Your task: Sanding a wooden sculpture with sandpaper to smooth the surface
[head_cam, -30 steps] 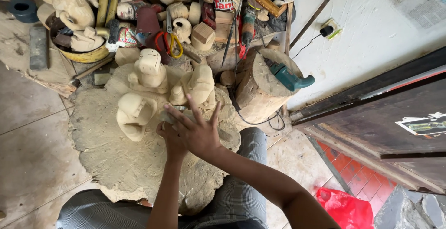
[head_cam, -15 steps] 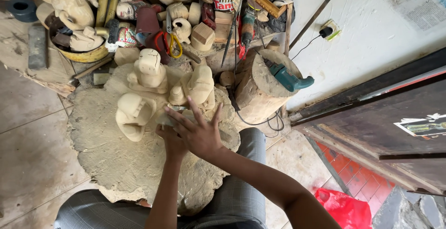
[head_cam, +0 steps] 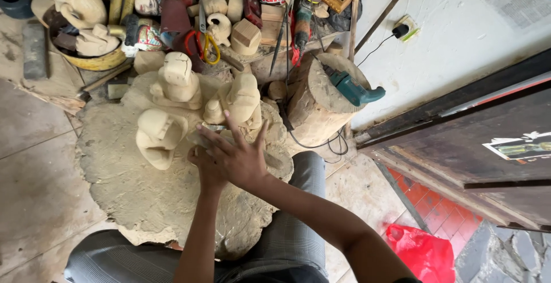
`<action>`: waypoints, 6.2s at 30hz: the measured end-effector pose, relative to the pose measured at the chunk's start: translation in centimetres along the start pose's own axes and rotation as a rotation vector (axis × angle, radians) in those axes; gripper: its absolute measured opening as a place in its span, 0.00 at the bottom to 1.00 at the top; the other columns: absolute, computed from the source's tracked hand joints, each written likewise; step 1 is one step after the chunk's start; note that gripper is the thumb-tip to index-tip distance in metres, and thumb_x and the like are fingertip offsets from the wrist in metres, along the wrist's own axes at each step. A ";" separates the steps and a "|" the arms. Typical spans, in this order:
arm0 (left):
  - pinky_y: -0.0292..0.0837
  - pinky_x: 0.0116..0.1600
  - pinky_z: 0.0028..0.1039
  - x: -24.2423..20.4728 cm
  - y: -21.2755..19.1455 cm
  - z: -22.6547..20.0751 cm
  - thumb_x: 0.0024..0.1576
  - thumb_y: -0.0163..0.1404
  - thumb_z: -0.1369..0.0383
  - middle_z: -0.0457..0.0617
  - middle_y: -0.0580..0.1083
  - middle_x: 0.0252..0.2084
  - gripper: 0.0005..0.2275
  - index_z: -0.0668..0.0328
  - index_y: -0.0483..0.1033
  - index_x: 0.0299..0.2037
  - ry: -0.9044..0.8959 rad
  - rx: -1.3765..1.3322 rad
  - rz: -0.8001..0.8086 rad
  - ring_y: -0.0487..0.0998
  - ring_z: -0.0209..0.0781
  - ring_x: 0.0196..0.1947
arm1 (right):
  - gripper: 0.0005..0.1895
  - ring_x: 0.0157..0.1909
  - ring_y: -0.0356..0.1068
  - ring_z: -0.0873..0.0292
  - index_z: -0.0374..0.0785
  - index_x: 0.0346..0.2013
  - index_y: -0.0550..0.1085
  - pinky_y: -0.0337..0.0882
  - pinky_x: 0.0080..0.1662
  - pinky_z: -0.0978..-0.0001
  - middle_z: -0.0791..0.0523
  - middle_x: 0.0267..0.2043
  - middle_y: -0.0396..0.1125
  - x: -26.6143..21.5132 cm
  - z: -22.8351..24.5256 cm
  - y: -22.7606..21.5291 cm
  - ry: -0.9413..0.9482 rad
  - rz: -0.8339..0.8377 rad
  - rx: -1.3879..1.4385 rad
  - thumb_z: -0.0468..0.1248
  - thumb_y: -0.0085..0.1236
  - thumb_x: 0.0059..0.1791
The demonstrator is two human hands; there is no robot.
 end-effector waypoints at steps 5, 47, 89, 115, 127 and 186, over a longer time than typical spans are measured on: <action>0.37 0.73 0.49 0.5 -0.2 0.9 0.53 0.61 0.56 0.60 0.71 0.53 0.30 0.67 0.64 0.59 0.023 0.034 0.003 0.60 0.57 0.63 | 0.20 0.77 0.48 0.47 0.62 0.63 0.68 0.34 0.58 0.04 0.76 0.74 0.51 -0.2 -0.1 0.0 0.012 -0.008 0.011 0.46 0.40 0.57; 0.33 0.72 0.47 -0.4 0.1 1.7 0.51 0.62 0.55 0.59 0.74 0.56 0.35 0.67 0.59 0.61 0.129 0.097 0.043 0.66 0.46 0.59 | 0.17 0.77 0.47 0.48 0.62 0.58 0.72 0.29 0.59 0.04 0.75 0.71 0.57 -0.9 -0.2 -0.5 0.030 0.022 0.061 0.48 0.40 0.57; 0.49 0.60 0.39 2.0 -3.6 -4.2 0.42 0.70 0.56 0.44 0.75 0.52 0.30 0.50 0.75 0.56 -0.047 -0.238 -0.184 0.76 0.44 0.55 | 0.23 0.75 0.44 0.38 0.36 0.59 0.71 0.30 0.65 0.32 0.45 0.71 0.57 -5.7 -6.9 -2.2 0.994 0.389 1.268 0.48 0.39 0.58; 0.42 0.56 0.51 0.0 -10.2 -7.9 0.68 0.43 0.47 0.48 0.62 0.44 0.25 0.58 0.65 0.64 -0.191 0.209 -0.213 0.63 0.50 0.46 | 0.20 0.53 0.71 0.38 0.23 0.58 0.71 0.73 0.53 0.46 0.34 0.49 0.68 -0.3 -1.9 6.5 1.362 0.007 2.169 0.37 0.49 0.58; 0.65 0.55 0.39 9.3 -12.5 -6.2 0.70 0.42 0.71 0.54 0.73 0.38 0.11 0.66 0.79 0.46 0.155 -0.563 0.111 0.75 0.51 0.41 | 0.15 0.52 0.73 0.39 0.26 0.54 0.74 0.71 0.57 0.46 0.36 0.48 0.70 -4.6 -2.8 8.1 1.494 -0.178 2.294 0.34 0.51 0.57; 0.64 0.44 0.36 2.8 -7.1 -6.6 0.57 0.43 0.65 0.45 0.72 0.36 0.11 0.56 0.79 0.42 0.039 -0.223 -0.412 0.74 0.48 0.37 | 0.26 0.81 0.27 0.48 0.48 0.72 0.59 0.11 0.65 0.29 0.57 0.76 0.52 -7.1 0.8 2.0 0.821 0.236 1.133 0.39 0.22 0.59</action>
Point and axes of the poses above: each hand's wrist, its own x-axis towards the middle knuckle, its own y-axis out of the palm, z = x × y, the point moved 4 cm from there along x, towards the middle knuckle
